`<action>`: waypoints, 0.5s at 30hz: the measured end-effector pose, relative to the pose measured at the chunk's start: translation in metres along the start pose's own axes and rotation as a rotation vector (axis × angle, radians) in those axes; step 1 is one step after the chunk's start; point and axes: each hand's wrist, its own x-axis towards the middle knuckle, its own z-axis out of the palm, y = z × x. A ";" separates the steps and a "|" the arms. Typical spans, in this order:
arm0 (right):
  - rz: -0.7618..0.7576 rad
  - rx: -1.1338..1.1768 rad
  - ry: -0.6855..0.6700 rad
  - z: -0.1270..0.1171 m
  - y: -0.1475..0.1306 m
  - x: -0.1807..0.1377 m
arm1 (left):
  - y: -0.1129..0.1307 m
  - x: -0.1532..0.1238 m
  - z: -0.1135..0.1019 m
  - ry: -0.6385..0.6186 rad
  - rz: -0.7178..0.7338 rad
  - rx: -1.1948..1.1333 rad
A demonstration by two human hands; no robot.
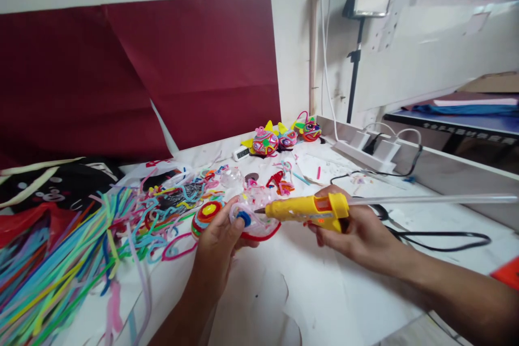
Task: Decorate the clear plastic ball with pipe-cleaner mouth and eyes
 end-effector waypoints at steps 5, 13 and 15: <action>-0.024 -0.024 -0.074 0.001 0.006 -0.005 | 0.000 -0.002 0.002 -0.003 -0.004 0.026; -0.093 -0.133 -0.090 0.002 0.006 -0.008 | 0.002 -0.005 0.006 0.008 0.020 0.033; -0.122 -0.174 -0.092 0.003 0.005 -0.008 | 0.001 -0.005 0.006 0.017 0.016 0.039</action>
